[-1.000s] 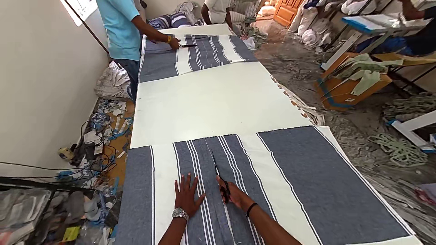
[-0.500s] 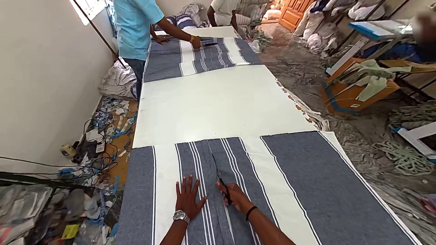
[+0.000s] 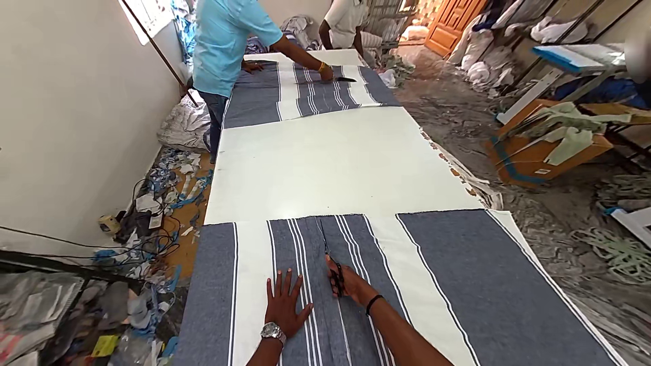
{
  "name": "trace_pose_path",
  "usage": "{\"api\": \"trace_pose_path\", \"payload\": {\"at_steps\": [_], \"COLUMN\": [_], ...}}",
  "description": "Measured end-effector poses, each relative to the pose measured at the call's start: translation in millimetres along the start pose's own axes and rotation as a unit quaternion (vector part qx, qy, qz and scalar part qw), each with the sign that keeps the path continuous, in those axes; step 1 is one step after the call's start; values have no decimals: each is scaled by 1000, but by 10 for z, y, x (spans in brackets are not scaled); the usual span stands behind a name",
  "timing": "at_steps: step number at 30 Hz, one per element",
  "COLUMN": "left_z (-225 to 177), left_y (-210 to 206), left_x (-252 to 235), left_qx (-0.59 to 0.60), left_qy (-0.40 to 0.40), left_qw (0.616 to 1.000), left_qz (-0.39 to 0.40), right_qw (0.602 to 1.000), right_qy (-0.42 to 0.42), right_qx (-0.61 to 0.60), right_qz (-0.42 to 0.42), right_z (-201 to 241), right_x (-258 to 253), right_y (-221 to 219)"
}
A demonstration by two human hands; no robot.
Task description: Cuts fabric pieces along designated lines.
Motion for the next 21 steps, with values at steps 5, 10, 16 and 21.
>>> {"api": "trace_pose_path", "payload": {"at_steps": [5, 10, 16, 21], "left_z": [-3, 2, 57, 114], "left_y": [-1, 4, -178, -328], "left_x": [-9, 14, -5, -15], "left_qx": [-2, 5, -101, -95], "left_qy": [4, 4, -31, -40], "left_qw": [1000, 1000, 992, 991], "left_qz": [6, 11, -68, -89], "right_qw": [997, 996, 999, 1000], "right_qy": [65, 74, 27, 14], "right_qx": [16, 23, 18, 25], "right_qz": [-42, -39, -3, -3], "right_z": [38, 42, 302, 480], "right_x": [28, -8, -156, -255], "right_y": [38, 60, 6, 16]}}
Point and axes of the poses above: each hand's wrist, its own x-axis away from the middle knuckle, its own y-axis out of the back of the hand, z = x × y, the point moved 6 cm from there along -x, towards the middle knuckle, and after that the axes turned 7 degrees about -y, right-handed, at the moved point
